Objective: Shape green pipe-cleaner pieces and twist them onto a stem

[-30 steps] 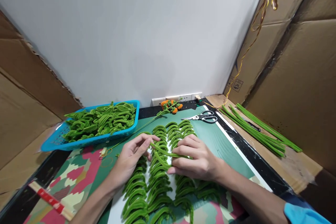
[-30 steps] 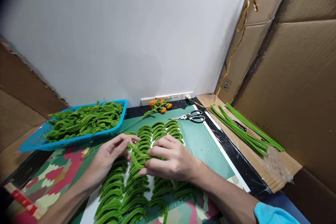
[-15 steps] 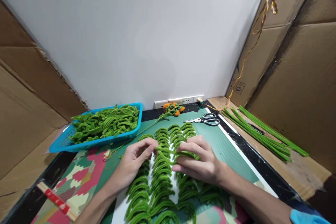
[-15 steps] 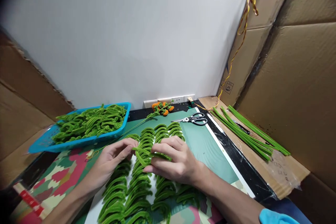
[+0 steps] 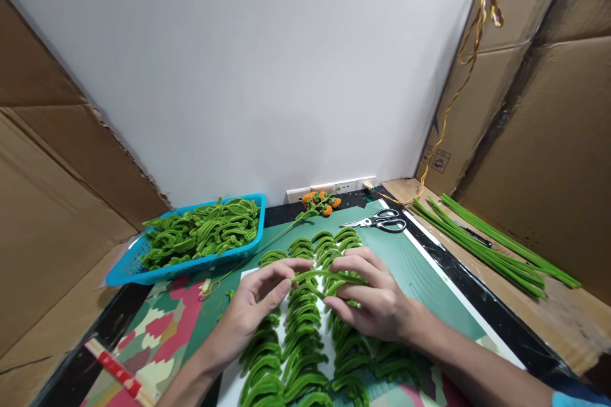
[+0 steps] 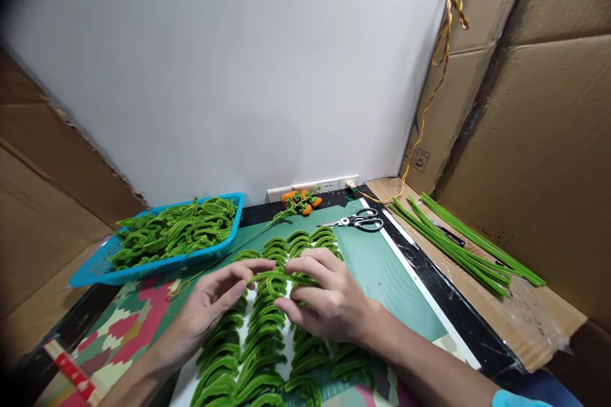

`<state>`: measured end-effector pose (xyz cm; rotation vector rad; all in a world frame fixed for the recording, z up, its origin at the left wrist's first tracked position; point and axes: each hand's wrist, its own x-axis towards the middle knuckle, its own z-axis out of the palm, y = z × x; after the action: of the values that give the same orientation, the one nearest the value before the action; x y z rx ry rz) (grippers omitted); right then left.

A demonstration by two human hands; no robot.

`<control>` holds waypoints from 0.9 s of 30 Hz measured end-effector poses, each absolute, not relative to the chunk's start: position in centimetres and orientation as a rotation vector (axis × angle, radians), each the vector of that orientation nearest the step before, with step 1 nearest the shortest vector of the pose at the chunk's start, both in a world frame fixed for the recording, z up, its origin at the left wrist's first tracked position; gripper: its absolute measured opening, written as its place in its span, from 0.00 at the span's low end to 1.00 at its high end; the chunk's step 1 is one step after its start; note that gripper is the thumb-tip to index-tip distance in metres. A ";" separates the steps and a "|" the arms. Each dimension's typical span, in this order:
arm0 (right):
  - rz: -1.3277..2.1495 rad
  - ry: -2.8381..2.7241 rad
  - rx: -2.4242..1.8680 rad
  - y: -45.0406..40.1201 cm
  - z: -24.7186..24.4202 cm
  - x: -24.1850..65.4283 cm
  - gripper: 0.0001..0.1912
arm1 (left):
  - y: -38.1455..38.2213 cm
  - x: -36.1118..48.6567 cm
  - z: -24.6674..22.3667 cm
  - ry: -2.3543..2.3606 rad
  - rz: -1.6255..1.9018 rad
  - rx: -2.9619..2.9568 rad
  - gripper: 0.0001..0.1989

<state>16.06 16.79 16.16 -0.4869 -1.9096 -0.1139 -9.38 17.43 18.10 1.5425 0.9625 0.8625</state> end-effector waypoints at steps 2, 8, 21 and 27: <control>-0.079 -1.892 -0.482 16.8 16.2 16.0 0.06 | 17.2 -9.1 18.5 0.979 0.788 1.519 0.14; -0.056 -1.923 -0.445 17.4 16.5 16.3 0.08 | 16.8 -8.6 18.9 1.038 0.650 1.589 0.15; -0.153 -2.127 -0.593 19.2 15.3 19.0 0.11 | 17.0 -9.0 17.9 1.151 0.860 1.632 0.13; -0.162 -2.143 -0.571 18.9 14.3 19.1 0.07 | 16.6 -9.5 17.1 1.063 0.948 1.507 0.15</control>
<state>19.14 18.89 14.31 -0.5709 -2.1433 -0.1617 -9.48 16.57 17.06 1.5074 1.0634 0.9480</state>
